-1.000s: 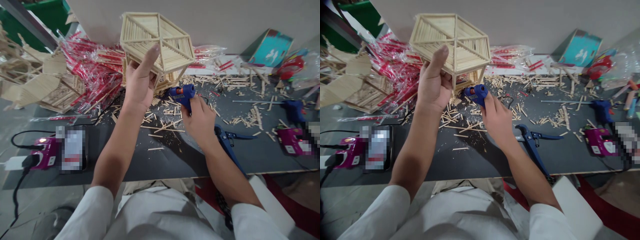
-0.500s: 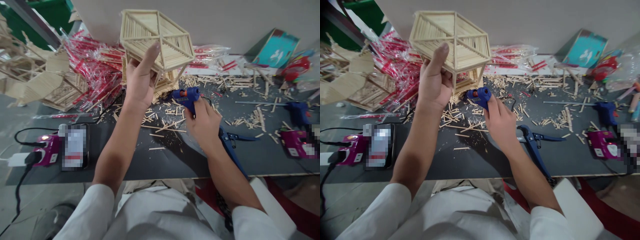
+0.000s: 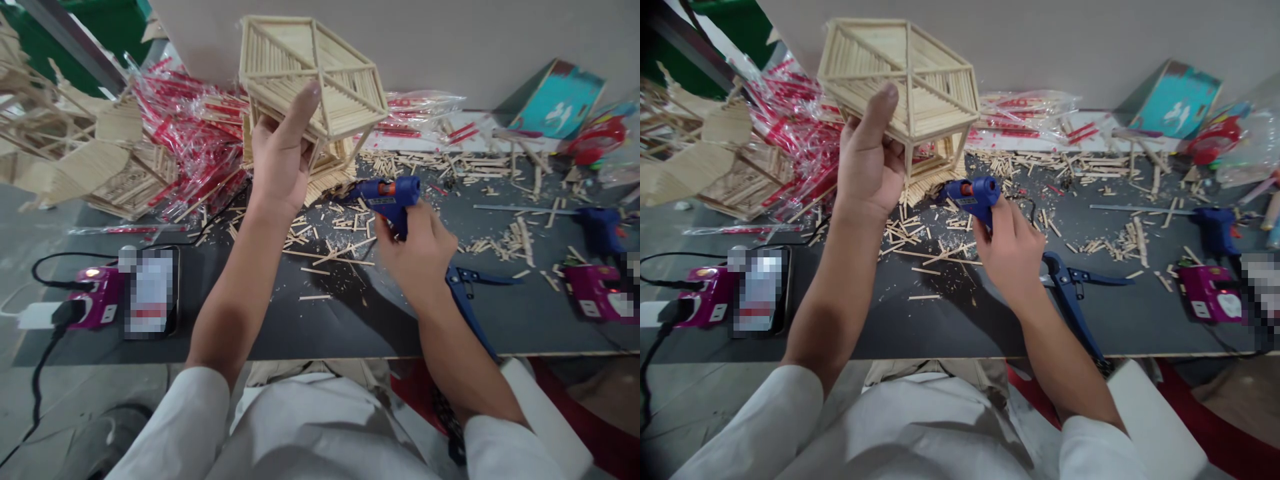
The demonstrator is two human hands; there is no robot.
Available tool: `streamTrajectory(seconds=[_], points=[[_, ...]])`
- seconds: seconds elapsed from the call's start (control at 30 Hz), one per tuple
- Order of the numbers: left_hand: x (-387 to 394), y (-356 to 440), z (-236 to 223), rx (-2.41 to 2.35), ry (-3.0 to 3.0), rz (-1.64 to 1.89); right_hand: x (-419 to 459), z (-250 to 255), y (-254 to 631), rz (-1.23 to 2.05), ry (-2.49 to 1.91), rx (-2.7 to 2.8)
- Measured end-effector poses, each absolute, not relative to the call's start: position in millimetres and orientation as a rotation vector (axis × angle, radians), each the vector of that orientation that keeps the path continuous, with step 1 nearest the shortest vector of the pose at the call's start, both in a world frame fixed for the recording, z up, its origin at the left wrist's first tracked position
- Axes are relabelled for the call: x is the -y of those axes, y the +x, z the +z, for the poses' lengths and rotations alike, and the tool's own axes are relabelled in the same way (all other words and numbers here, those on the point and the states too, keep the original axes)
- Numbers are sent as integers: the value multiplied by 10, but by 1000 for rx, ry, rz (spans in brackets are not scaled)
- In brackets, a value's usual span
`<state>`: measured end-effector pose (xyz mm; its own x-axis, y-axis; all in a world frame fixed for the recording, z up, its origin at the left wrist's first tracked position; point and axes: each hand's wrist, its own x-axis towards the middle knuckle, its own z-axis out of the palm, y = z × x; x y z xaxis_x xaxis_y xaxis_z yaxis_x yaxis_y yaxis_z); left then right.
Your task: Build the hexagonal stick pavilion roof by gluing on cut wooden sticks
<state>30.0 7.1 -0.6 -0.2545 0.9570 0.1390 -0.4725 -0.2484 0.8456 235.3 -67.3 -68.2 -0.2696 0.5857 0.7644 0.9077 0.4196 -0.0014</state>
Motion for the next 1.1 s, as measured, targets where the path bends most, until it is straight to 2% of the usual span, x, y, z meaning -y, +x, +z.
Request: streamTrajectory(seconds=[0.53, 1.1], points=[[-59, 334, -7, -847, 820, 1715, 565, -741, 2234, -372, -1242, 2073], [-32, 361, 8, -856, 773, 1658, 551, -766, 2256, -328, -1293, 2014]])
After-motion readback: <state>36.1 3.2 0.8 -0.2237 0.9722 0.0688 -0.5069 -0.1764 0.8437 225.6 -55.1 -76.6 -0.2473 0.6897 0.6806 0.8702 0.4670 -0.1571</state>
